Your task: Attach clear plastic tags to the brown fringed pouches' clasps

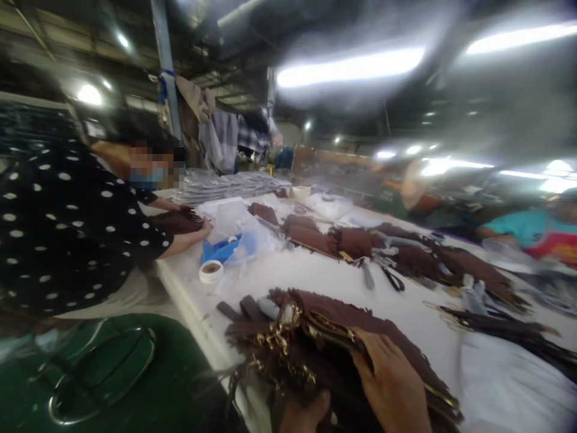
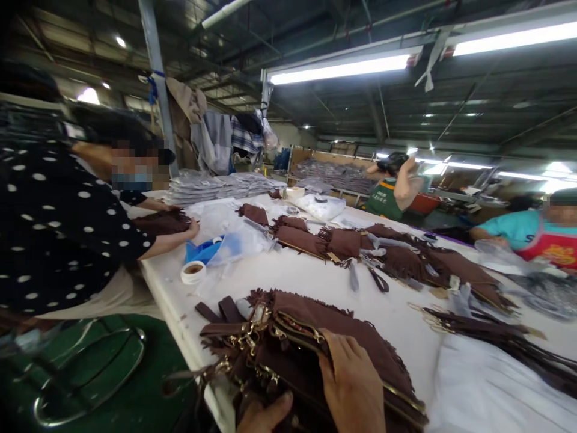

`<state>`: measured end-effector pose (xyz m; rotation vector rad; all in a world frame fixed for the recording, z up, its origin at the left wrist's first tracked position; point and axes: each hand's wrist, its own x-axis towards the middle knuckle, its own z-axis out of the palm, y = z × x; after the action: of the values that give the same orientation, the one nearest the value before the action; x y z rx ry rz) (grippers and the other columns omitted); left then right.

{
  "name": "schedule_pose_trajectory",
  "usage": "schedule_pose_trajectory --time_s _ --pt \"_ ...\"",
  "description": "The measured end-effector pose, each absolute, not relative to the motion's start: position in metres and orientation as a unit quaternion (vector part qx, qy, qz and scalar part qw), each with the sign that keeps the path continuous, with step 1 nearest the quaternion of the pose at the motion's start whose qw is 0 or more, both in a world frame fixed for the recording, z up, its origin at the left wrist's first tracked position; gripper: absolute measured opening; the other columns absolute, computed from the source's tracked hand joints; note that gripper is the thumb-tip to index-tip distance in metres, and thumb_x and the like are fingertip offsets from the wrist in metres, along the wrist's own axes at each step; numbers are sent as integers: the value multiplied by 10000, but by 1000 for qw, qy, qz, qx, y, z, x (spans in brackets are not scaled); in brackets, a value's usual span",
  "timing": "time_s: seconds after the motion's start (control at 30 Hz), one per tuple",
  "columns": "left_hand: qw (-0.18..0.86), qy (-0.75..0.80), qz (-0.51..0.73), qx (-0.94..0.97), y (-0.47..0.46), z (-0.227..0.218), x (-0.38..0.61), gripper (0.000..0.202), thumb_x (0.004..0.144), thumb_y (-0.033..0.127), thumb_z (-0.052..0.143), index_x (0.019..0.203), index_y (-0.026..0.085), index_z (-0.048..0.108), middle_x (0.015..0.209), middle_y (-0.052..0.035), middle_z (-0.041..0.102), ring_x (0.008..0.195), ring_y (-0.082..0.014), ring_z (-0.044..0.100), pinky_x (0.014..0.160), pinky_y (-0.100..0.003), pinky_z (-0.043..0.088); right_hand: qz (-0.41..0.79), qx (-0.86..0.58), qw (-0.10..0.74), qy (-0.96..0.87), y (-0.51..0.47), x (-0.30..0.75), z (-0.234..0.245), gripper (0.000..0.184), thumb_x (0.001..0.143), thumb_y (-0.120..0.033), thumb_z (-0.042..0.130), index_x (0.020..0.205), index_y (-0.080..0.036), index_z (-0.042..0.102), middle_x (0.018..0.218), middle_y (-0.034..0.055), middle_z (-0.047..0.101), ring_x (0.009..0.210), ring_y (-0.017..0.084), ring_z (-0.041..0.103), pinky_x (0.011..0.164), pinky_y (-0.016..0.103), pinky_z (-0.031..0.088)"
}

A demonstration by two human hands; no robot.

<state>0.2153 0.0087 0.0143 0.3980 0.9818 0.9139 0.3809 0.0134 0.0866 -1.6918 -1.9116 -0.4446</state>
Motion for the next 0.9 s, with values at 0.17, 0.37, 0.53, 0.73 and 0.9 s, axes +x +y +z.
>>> schedule_pose_trajectory --time_s 0.17,0.37,0.53,0.73,0.9 --pt "795 393 391 246 21 23 242 545 715 413 712 1186 191 551 982 -135 715 907 -323 697 775 -428 564 -177 -596 267 -736 9 378 69 313 901 -251 532 1213 -250 514 1101 51 655 982 258 587 865 384 444" --pt "697 416 267 520 25 57 166 135 714 287 660 721 158 622 597 -71 635 587 -248 627 641 -378 515 -141 -618 280 -721 7 383 54 299 943 -325 507 1231 -244 493 1155 61 614 1061 265 547 929 397 420" --pt "201 438 384 788 69 98 125 605 813 154 567 1394 155 398 1454 -144 428 1354 -286 378 1137 -425 316 -129 -624 303 -708 8 381 56 263 974 -316 438 1221 -246 500 1148 61 610 1049 258 549 920 395 424" --pt "107 385 195 896 114 130 140 303 668 27 517 939 121 615 909 -134 685 938 -307 641 1009 -490 423 -155 -600 293 -728 11 392 48 288 993 -357 435 1240 -224 502 1152 63 634 1066 244 558 938 355 414" --pt "92 383 137 909 86 146 117 640 706 94 521 1342 104 447 1105 -185 646 830 -333 658 693 -448 552 -247 -550 275 -749 -5 400 36 380 978 -311 427 1328 -177 491 1245 83 624 1098 251 562 908 349 411"
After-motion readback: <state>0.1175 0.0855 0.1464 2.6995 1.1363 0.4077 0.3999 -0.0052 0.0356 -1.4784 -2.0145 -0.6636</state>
